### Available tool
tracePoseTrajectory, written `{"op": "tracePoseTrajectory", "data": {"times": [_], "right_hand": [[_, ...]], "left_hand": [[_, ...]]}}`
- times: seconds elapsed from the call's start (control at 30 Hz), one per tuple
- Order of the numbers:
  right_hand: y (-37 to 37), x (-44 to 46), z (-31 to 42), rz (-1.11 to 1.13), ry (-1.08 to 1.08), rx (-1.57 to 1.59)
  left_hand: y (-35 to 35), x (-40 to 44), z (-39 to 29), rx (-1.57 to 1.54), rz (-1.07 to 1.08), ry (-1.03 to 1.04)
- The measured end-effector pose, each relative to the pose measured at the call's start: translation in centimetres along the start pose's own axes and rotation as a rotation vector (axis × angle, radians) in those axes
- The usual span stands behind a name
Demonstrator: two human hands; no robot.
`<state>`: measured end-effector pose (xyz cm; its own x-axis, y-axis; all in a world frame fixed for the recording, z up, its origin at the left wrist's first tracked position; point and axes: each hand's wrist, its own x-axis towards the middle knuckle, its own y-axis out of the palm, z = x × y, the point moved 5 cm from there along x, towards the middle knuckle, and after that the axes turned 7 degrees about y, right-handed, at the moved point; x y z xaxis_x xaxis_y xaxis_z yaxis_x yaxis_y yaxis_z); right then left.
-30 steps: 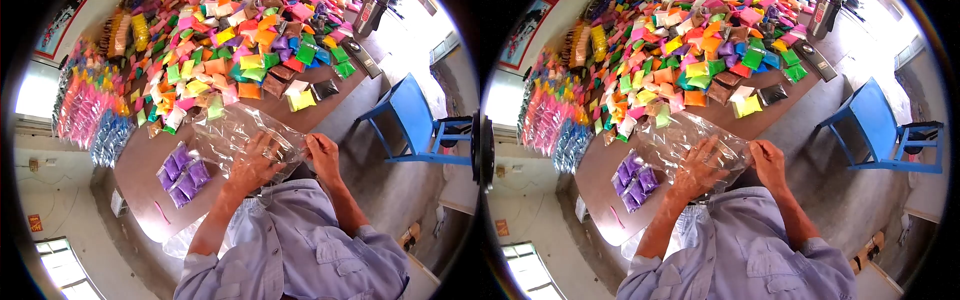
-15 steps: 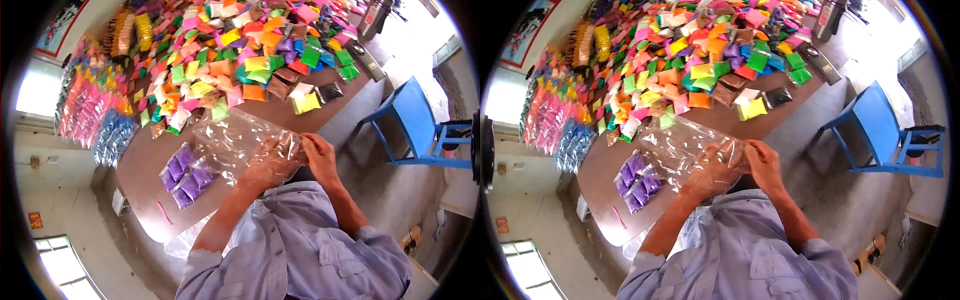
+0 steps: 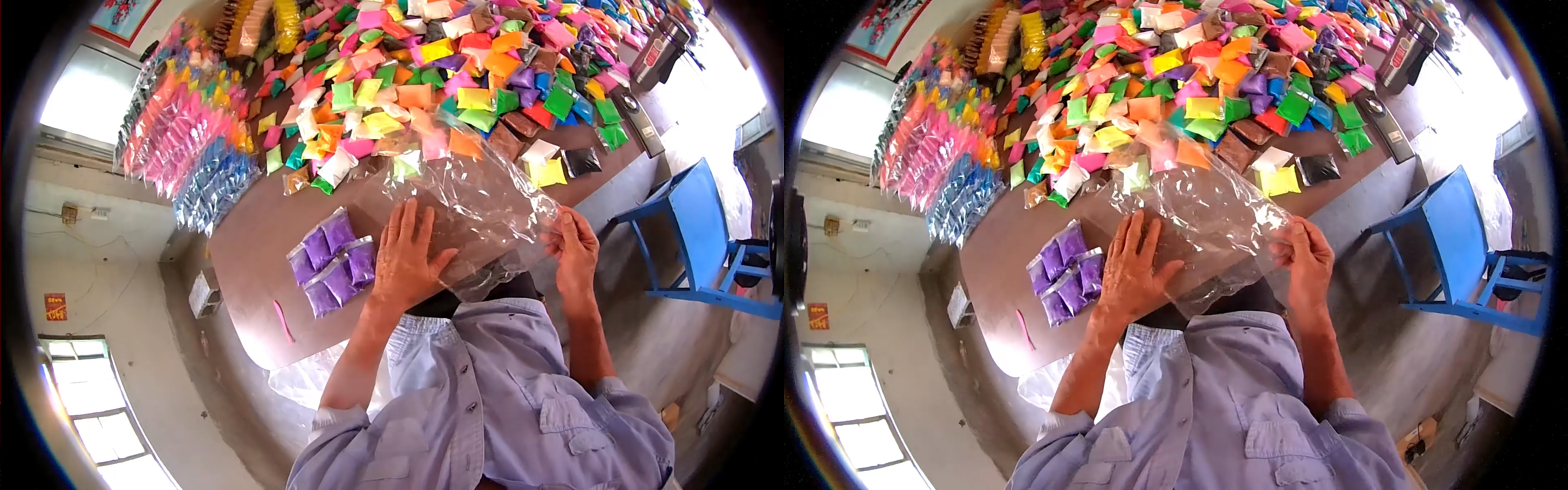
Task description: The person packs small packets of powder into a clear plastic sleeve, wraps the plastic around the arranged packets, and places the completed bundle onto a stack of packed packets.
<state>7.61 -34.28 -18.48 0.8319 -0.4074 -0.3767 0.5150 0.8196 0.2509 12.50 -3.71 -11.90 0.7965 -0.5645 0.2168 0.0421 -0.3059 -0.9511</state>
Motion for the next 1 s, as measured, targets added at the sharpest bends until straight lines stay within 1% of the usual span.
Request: {"op": "tracePoseTrajectory", "data": {"times": [0.07, 0.1, 0.2, 0.33, 0.4, 0.43, 0.5, 0.57, 0.73, 0.8, 0.83, 0.9, 0.93, 1.0], "right_hand": [[-0.1, 0.2, 0.3, 0.000, 0.002, 0.008], [-0.2, 0.3, 0.4, -0.007, 0.004, 0.007], [-0.3, 0.7, 0.8, -0.024, 0.010, -0.010], [0.1, 0.4, 0.6, -0.032, -0.012, 0.017], [0.1, 0.5, 0.3, -0.038, -0.006, 0.024], [0.5, 0.3, 0.5, -0.051, 0.008, 0.054], [0.8, 0.2, 0.5, -0.063, 0.023, 0.087], [1.0, 0.5, 0.3, -0.056, 0.014, 0.119], [2.8, -0.1, -0.1, -0.044, 0.025, 0.154], [3.8, -0.1, -0.4, -0.030, 0.025, 0.182], [4.4, 0.0, -0.6, -0.002, 0.015, 0.218], [5.5, -0.2, -0.8, 0.032, 0.006, 0.254], [6.2, -0.3, -0.9, 0.059, 0.008, 0.269], [7.5, -0.8, -0.9, 0.089, 0.008, 0.280]], "left_hand": [[0.4, -0.4, 0.2, -0.011, 0.012, -0.077], [0.4, -0.5, 0.1, -0.018, -0.035, -0.075], [0.0, -0.3, -0.5, -0.015, -0.022, -0.110], [-2.5, 0.7, -2.1, -0.117, -0.033, -0.032], [-3.1, 0.8, -3.3, -0.206, -0.005, 0.022], [-2.8, 0.5, -3.5, -0.205, -0.006, 0.023], [-1.2, -0.7, -4.2, -0.188, 0.086, 0.079], [-0.7, -1.3, -4.0, -0.169, 0.085, 0.068], [-2.7, -1.3, -4.3, -0.121, 0.081, 0.057], [-3.8, -1.1, -4.4, -0.129, 0.010, 0.022], [-4.1, -1.0, -4.3, -0.122, 0.007, 0.016], [-4.9, -0.5, -3.5, -0.282, -0.133, -0.072], [-4.8, -0.1, -3.3, -0.279, -0.138, -0.076], [-4.7, 0.5, -2.4, -0.286, -0.266, -0.142]]}}
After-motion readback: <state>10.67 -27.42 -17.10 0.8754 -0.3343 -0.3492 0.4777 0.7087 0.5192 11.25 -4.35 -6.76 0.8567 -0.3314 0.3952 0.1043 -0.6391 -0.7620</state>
